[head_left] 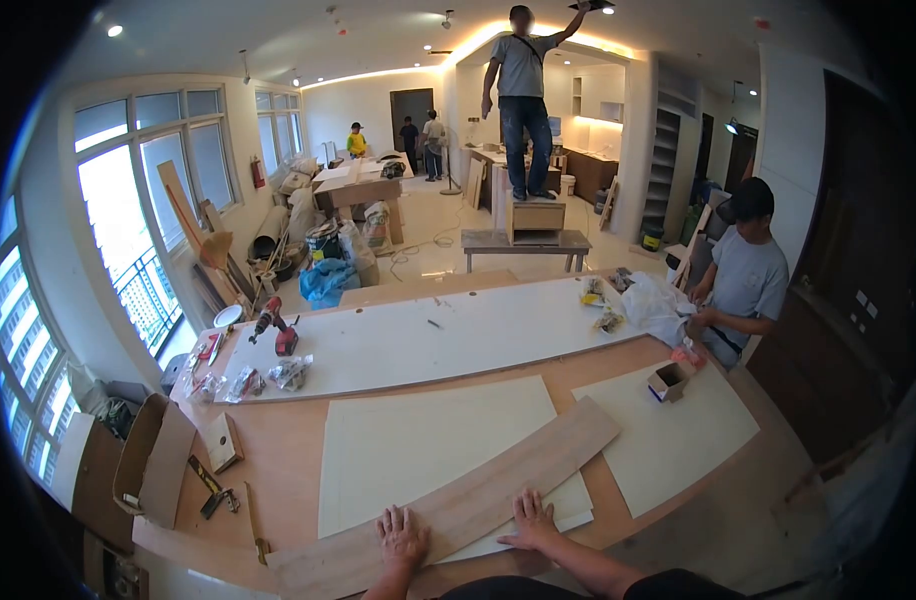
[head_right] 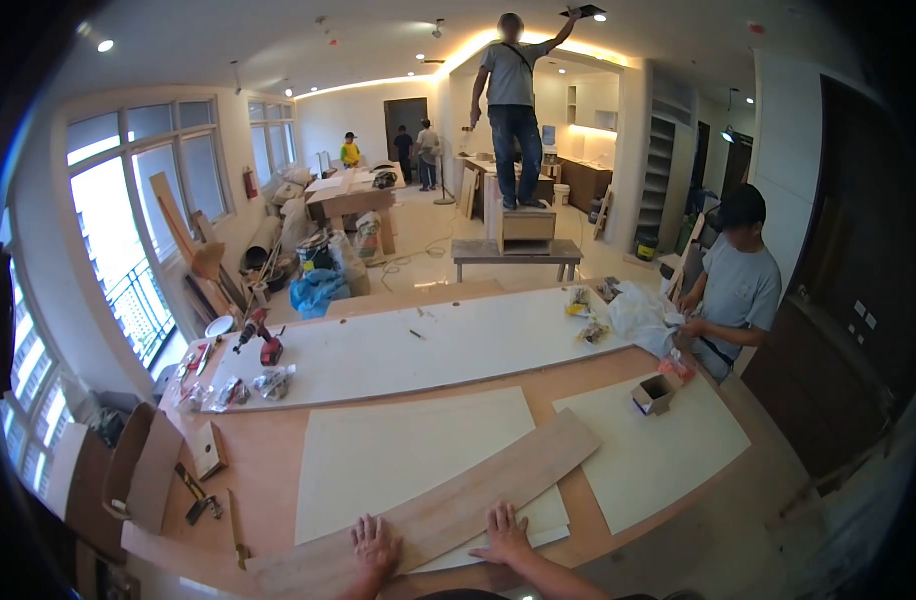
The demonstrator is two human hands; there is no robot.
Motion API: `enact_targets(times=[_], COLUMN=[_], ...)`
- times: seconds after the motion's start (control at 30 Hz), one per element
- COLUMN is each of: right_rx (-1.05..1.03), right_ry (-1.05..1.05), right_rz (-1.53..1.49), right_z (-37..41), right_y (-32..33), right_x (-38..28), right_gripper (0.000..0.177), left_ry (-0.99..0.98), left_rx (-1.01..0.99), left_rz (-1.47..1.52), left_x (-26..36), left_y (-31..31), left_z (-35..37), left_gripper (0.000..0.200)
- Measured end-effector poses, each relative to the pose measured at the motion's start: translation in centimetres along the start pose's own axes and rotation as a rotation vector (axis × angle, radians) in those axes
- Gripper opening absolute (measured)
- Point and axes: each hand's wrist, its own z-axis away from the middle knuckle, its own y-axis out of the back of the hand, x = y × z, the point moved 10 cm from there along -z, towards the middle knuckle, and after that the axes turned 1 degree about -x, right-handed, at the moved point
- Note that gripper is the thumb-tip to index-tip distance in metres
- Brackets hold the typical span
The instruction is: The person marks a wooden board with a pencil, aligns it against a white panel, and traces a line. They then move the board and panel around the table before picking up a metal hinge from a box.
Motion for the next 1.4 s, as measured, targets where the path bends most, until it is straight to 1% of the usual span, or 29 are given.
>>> enact_targets(times=[0.37,0.47,0.57,1.4], right_rx=[-0.026,0.019,0.019,-0.035], right_ry=[0.006,0.009,0.009,-0.018], right_rz=[-0.005,-0.009,0.013,0.010], right_z=[0.18,0.16,0.08,0.42], right_y=[0.22,0.26,0.10,0.51], right_x=[-0.10,-0.01,0.00,-0.34], right_gripper=[0.122,0.122,0.123,0.123], left_ry=[-0.016,-0.011,-0.008,0.007], left_rx=[0.053,0.044,0.026,-0.002], left_rz=[-0.014,0.002,0.004,-0.002], left_x=[0.01,0.24,0.39,0.20], left_y=[0.06,0.42,0.59,0.33], left_z=[0.00,0.04,0.02,-0.03], left_gripper=[0.072,0.072,0.072,0.072])
